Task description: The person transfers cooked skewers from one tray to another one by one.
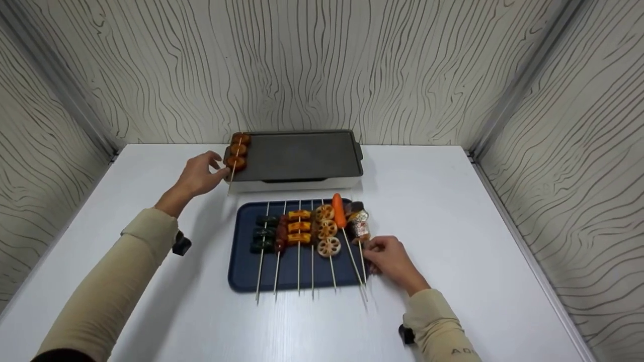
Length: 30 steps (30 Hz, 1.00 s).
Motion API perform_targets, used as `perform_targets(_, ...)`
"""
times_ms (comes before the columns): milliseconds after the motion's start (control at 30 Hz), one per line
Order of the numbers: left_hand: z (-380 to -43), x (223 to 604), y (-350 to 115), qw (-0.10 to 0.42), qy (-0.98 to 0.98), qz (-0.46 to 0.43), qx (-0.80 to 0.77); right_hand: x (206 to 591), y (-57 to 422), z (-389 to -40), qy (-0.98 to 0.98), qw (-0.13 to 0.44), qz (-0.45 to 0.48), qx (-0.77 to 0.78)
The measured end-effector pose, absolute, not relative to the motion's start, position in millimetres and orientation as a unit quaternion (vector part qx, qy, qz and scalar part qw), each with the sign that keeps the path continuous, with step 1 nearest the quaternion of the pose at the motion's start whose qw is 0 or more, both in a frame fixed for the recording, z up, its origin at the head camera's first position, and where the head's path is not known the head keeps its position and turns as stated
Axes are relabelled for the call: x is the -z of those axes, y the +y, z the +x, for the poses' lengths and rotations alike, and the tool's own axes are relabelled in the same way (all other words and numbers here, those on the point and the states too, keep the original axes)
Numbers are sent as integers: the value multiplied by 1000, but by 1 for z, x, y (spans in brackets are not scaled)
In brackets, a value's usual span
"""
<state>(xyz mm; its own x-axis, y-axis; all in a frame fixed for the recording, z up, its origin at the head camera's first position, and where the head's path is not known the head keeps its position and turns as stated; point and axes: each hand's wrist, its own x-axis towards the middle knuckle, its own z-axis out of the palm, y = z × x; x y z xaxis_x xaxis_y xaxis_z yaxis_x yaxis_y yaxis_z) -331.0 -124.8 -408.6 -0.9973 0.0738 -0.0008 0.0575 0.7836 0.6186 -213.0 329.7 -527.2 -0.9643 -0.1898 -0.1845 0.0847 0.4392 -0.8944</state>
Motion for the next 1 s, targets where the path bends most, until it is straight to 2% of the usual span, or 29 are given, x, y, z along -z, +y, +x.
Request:
perform_targets(433,-356,427,-126,39,925,14,-378,527,327,-213,842,129,-31,524)
perform_targets(1000,-353,431,-119,88,872,-16,-481,529,330,-211,835,121,-40,535)
